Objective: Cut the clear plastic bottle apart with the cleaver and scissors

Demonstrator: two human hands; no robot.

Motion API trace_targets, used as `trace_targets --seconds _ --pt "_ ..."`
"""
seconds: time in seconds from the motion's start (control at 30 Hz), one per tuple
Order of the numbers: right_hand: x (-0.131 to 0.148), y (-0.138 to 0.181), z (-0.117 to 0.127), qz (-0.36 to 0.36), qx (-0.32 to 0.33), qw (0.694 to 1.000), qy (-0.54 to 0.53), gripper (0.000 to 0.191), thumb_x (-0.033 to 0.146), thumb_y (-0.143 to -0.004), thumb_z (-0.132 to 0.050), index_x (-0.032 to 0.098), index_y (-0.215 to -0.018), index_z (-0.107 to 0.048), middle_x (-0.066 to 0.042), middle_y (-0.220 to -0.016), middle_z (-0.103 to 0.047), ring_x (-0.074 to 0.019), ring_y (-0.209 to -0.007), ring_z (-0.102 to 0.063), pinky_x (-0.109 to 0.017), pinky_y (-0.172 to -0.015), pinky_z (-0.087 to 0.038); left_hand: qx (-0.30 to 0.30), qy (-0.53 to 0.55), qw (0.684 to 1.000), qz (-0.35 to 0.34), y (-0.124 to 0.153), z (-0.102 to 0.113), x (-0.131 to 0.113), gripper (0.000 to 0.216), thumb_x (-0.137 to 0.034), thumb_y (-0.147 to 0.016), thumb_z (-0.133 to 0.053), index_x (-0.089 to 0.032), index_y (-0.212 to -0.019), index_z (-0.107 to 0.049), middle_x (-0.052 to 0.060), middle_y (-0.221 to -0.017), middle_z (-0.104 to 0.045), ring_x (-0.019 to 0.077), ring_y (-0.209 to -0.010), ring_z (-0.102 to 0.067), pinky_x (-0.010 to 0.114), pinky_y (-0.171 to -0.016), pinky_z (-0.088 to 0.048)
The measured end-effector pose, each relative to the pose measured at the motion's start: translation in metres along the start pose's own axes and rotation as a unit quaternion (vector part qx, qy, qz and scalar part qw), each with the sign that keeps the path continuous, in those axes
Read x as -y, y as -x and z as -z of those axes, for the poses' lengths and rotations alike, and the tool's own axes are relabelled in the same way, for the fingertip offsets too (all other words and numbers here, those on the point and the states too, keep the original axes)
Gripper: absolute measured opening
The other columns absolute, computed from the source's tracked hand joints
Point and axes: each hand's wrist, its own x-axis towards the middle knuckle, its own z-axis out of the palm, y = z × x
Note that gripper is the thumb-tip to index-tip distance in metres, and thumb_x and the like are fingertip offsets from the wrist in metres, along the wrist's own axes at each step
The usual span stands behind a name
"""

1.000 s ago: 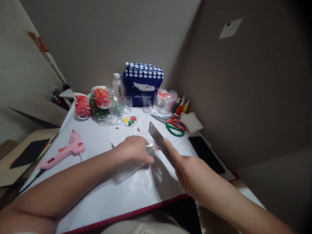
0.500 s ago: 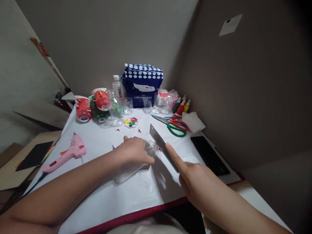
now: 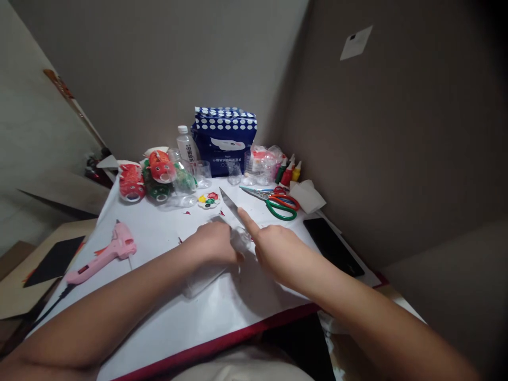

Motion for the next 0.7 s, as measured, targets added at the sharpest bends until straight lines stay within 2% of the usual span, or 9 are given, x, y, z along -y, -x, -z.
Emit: trace_targets --seconds 0.13,0.23,0.33,0.43,0.57,0.7 --pt "-0.004 0.031 -0.024 -0.025 0.014 0.999 -0.039 0.099 0.002 -0.072 -0.048 0.015 -0.151 0.01 -0.006 -0.076 -0.071 -0.019 -0.06 -0.063 -0.025 -0.049 -0.029 -0.009 0.013 1.0 -0.023 0.0 -0.003 0.003 0.053 -0.06 -0.051 -0.064 -0.021 -0.086 -0.067 0.009 -0.087 -0.071 0.0284 -0.078 -0.066 0.031 -0.057 -0.046" --pt "-0.01 0.061 -0.042 -0.035 0.023 0.998 -0.042 0.103 -0.003 -0.069 -0.045 0.016 -0.15 0.016 -0.005 -0.074 -0.071 -0.018 -0.057 -0.063 -0.025 -0.048 -0.026 -0.007 0.035 0.999 -0.031 0.0 -0.006 0.007 0.052 -0.061 -0.052 -0.063 -0.021 -0.085 -0.067 0.008 -0.084 -0.07 0.0259 -0.074 -0.066 0.029 -0.054 -0.045" --pt "-0.013 0.074 -0.045 -0.054 0.052 0.996 -0.039 0.106 -0.005 -0.067 -0.043 0.017 -0.148 0.02 -0.004 -0.072 -0.071 -0.0185 -0.057 -0.064 -0.026 -0.048 -0.025 -0.005 0.051 0.997 -0.049 0.001 -0.006 0.008 0.059 -0.068 -0.05 -0.062 -0.019 -0.084 -0.067 0.008 -0.083 -0.07 0.0262 -0.073 -0.065 0.03 -0.053 -0.045" --pt "-0.013 0.061 -0.032 -0.038 0.056 0.997 -0.023 0.103 -0.003 -0.069 -0.045 0.017 -0.149 0.017 -0.003 -0.068 -0.069 -0.0188 -0.054 -0.063 -0.026 -0.047 -0.024 0.016 0.044 0.998 -0.042 0.002 -0.003 0.003 0.062 -0.069 -0.049 -0.062 -0.018 -0.086 -0.068 0.01 -0.083 -0.07 0.0274 -0.075 -0.065 0.031 -0.055 -0.046" --pt "-0.005 0.017 -0.008 0.007 0.006 1.0 0.006 0.092 0.006 -0.075 -0.047 0.013 -0.152 0.004 -0.008 -0.076 -0.071 -0.0226 -0.062 -0.065 -0.027 -0.047 -0.026 0.005 0.015 1.0 -0.006 0.003 -0.002 -0.004 0.06 -0.06 -0.045 -0.068 -0.018 -0.088 -0.068 0.013 -0.09 -0.07 0.0316 -0.081 -0.066 0.032 -0.058 -0.047" --pt "0.002 -0.011 0.007 -0.001 -0.01 1.0 0.009 0.089 0.008 -0.077 -0.048 0.014 -0.152 -0.002 -0.01 -0.08 -0.07 -0.0233 -0.066 -0.065 -0.026 -0.049 -0.031 0.015 0.024 1.0 0.006 0.001 -0.005 -0.002 0.059 -0.062 -0.046 -0.067 -0.019 -0.088 -0.068 0.011 -0.085 -0.07 0.0283 -0.073 -0.066 0.032 -0.055 -0.046"
